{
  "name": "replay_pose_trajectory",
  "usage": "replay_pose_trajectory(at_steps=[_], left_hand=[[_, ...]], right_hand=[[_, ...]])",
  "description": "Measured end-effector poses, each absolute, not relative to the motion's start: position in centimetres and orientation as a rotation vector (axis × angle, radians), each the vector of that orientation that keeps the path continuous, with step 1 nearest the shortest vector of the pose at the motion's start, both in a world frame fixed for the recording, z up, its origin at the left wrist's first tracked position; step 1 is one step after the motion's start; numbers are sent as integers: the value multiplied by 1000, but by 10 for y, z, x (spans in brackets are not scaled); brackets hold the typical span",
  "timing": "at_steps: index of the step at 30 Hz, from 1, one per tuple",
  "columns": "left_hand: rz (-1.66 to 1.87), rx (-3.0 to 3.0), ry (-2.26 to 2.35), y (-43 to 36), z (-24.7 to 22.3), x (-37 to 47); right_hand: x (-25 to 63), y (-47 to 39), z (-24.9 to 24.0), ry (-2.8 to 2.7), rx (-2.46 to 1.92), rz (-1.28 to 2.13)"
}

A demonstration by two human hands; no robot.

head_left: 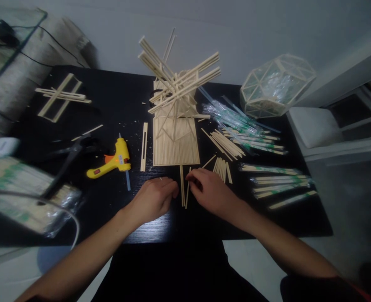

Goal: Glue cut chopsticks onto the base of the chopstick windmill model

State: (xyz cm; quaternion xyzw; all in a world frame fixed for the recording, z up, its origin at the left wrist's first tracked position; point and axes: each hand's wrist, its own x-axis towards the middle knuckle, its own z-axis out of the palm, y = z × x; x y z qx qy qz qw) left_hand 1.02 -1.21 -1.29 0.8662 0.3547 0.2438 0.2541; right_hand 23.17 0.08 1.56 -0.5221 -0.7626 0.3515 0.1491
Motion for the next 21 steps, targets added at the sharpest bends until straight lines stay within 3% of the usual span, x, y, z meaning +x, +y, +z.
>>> replay_pose_trajectory(at_steps=[21], left_hand=[[714,2325,984,-13,-8,5]], right_hand=[[236,0,10,-2263,-1620,811]])
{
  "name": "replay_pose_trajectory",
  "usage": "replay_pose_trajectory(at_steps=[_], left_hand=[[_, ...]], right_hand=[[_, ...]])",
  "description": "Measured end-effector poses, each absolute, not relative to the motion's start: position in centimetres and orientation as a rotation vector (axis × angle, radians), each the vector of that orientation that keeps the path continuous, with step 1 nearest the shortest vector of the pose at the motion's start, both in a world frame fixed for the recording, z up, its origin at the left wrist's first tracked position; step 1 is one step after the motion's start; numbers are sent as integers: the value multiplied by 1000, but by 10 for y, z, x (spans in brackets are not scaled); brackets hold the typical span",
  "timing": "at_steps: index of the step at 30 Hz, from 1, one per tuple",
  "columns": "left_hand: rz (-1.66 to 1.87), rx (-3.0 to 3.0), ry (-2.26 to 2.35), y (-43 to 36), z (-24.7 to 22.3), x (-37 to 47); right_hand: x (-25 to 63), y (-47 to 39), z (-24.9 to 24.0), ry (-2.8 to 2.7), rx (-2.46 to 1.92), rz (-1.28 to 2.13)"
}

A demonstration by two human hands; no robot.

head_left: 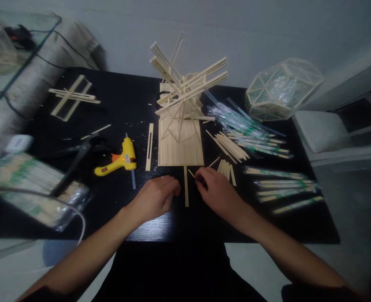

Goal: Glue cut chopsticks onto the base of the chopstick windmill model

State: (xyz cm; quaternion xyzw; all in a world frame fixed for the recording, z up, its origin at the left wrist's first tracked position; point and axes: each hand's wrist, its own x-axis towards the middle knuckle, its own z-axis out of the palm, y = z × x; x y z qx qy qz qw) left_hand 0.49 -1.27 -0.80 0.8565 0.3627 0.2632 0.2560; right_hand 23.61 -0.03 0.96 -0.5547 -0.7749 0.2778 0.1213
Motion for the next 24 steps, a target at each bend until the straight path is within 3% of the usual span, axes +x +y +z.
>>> replay_pose_trajectory(at_steps=[7,13,17,24], left_hand=[[851,2241,1530,-11,15,-52],[353,2227,2096,-7,23,-105],[-22,2317,2158,-5,15,-118],[-22,2299,2094,8,18,-115]], right_hand=[[241,-2,9,-2280,-1604,822],[246,9,16,-2208,-1521,909],[246,16,18,-2069,-1458,967],[243,20,6,-1703,-1281,1381]])
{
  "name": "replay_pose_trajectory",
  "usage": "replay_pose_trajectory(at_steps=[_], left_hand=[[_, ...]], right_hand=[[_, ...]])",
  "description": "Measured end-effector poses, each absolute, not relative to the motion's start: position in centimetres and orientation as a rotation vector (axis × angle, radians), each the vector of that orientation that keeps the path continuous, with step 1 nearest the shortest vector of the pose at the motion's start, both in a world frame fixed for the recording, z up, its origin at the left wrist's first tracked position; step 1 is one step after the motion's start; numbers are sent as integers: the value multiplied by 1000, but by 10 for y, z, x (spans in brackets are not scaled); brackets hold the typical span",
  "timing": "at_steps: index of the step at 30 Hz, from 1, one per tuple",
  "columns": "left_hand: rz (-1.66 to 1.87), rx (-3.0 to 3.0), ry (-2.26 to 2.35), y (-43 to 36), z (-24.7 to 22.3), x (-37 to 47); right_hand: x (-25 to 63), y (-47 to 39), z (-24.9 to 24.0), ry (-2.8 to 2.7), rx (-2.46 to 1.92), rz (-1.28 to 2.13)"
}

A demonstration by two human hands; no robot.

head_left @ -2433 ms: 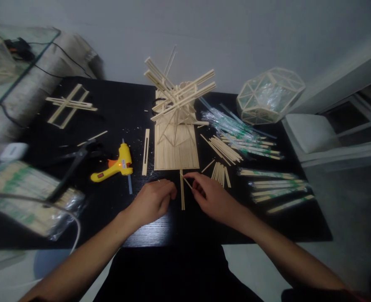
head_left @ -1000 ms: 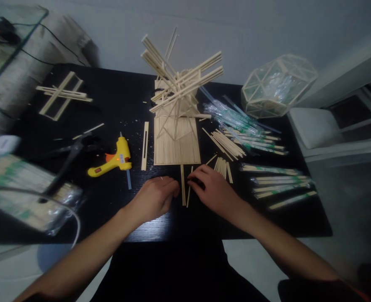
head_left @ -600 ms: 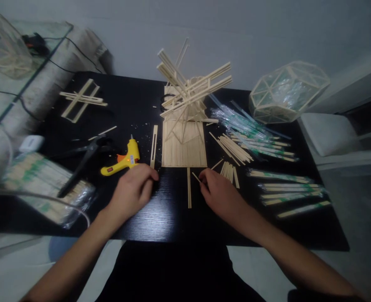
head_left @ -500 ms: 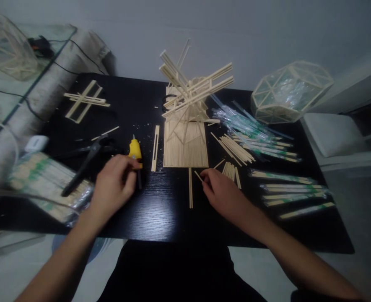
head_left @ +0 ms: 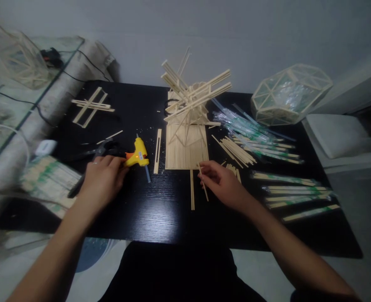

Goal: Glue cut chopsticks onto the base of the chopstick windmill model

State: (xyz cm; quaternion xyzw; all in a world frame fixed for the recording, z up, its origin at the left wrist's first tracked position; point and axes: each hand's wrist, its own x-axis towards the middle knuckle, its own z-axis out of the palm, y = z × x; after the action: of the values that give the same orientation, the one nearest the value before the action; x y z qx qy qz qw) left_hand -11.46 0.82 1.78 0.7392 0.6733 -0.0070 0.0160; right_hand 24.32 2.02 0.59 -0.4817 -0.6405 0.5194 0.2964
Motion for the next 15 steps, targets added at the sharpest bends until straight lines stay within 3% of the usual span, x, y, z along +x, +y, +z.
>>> replay_pose_trajectory(at_steps=[15], left_hand=[[19,2160,2335,44,35,-93]], right_hand=[[243,21,2,-1490,-1196,1502]])
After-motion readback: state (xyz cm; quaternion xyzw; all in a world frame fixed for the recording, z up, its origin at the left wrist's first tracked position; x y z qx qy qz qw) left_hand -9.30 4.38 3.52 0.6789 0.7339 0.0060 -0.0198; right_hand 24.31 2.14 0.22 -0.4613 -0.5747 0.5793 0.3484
